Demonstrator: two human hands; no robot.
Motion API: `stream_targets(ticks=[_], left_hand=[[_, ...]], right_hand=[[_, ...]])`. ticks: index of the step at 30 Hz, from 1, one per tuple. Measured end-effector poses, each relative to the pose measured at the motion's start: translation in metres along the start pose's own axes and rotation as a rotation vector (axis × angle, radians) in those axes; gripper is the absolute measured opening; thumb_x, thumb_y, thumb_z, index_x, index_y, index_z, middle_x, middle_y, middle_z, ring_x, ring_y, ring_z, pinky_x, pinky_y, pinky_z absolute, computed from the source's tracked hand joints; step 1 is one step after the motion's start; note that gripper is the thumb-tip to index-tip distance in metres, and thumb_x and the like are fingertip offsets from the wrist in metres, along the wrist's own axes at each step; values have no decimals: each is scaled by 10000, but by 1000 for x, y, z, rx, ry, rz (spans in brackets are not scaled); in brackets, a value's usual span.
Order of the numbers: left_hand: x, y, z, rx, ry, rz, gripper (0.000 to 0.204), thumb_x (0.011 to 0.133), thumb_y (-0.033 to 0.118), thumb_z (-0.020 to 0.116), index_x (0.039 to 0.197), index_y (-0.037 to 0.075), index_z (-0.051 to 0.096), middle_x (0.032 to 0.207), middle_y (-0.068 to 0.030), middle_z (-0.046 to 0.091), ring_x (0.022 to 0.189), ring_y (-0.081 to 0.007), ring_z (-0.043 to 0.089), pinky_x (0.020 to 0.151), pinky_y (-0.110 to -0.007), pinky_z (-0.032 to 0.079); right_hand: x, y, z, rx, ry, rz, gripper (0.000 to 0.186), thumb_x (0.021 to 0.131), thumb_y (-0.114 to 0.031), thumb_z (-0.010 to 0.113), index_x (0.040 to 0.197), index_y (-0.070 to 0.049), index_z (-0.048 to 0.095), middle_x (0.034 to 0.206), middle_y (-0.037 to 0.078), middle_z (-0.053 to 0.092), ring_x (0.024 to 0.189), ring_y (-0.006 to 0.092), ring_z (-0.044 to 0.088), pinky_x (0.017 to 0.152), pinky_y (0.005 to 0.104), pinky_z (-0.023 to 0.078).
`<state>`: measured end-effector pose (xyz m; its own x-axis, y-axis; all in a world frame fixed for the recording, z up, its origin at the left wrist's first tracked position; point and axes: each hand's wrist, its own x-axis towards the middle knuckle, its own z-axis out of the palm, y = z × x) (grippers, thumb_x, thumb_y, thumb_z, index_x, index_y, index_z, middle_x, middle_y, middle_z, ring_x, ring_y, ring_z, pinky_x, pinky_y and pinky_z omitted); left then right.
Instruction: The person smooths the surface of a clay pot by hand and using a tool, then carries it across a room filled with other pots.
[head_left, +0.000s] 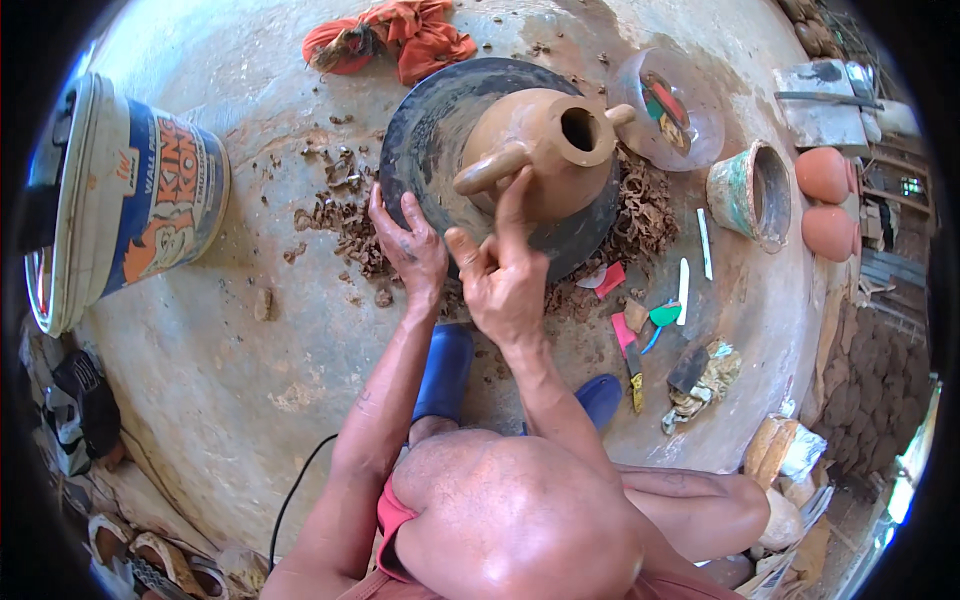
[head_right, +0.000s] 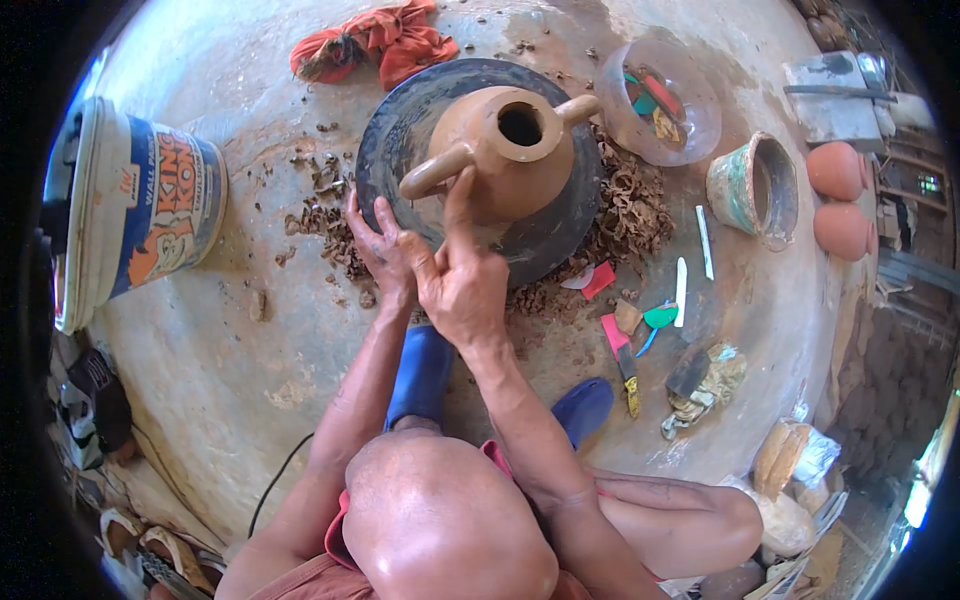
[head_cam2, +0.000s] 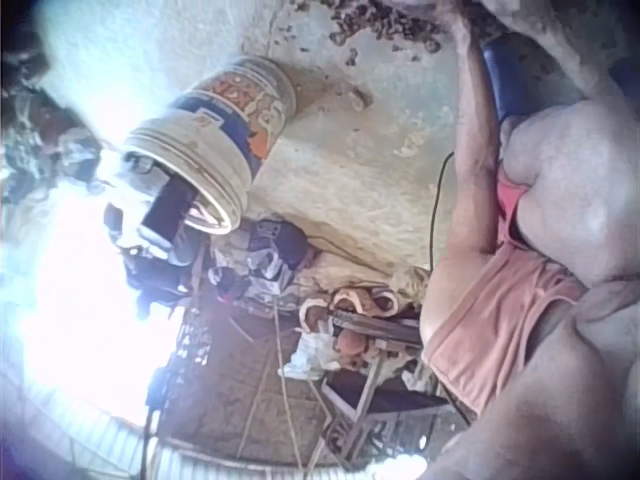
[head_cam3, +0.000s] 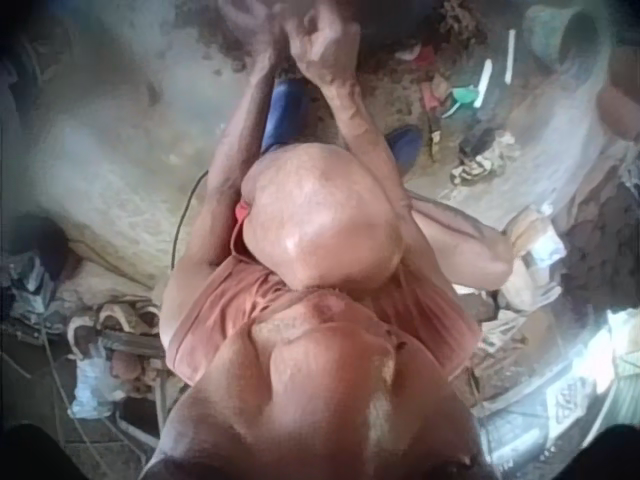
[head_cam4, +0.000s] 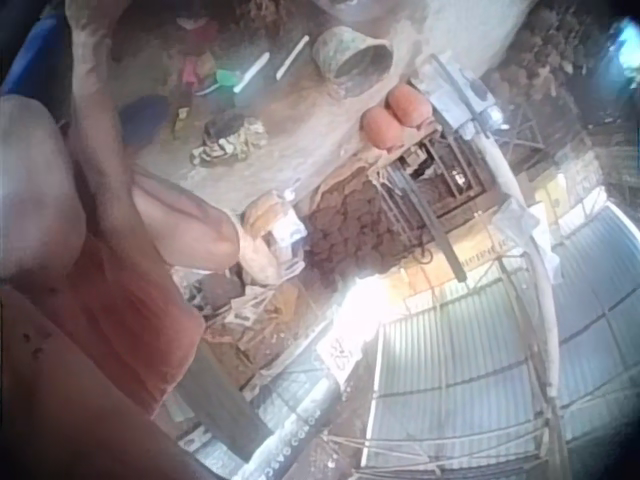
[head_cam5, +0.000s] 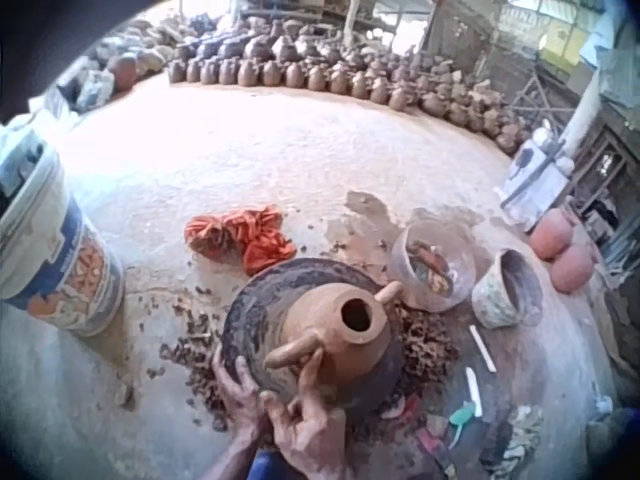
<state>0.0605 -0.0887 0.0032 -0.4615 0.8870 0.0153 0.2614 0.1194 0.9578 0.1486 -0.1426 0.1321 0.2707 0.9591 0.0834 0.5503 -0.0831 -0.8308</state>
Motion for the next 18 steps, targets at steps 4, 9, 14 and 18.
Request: stream_targets(ticks=[4,9,14,18], left_hand=[[-15,-1,0,2,5,-6,565,1112,265,582,1547,-45,400,1495,-312,531,1384,-441,532,1176,-499,408],[-22,6,-10,-10,-100,-65,598,1104,284,602,1576,-5,375,1474,-268,548,1342,-369,552,1153,-464,416],[24,11,-23,37,-192,-210,707,1091,434,599,1619,32,358,1355,-234,610,1217,-309,600,1057,-436,466],[82,2,-9,23,-240,-102,726,1087,465,604,1608,11,383,1366,-238,615,1204,-316,616,1045,-430,476]], right_hand=[[-14,12,0,-34,112,-145,656,1035,-203,742,1599,-14,465,700,132,696,545,103,616,534,296,511],[-2,18,-27,-8,364,-350,441,973,-52,773,1405,-25,688,837,182,764,593,159,706,543,324,552],[15,15,-50,-202,-103,-167,413,984,-289,756,1358,-118,723,1013,155,798,757,323,773,636,421,612],[20,26,-33,-41,-24,-254,532,944,-244,821,1447,-162,671,763,162,740,605,325,718,599,431,581]])
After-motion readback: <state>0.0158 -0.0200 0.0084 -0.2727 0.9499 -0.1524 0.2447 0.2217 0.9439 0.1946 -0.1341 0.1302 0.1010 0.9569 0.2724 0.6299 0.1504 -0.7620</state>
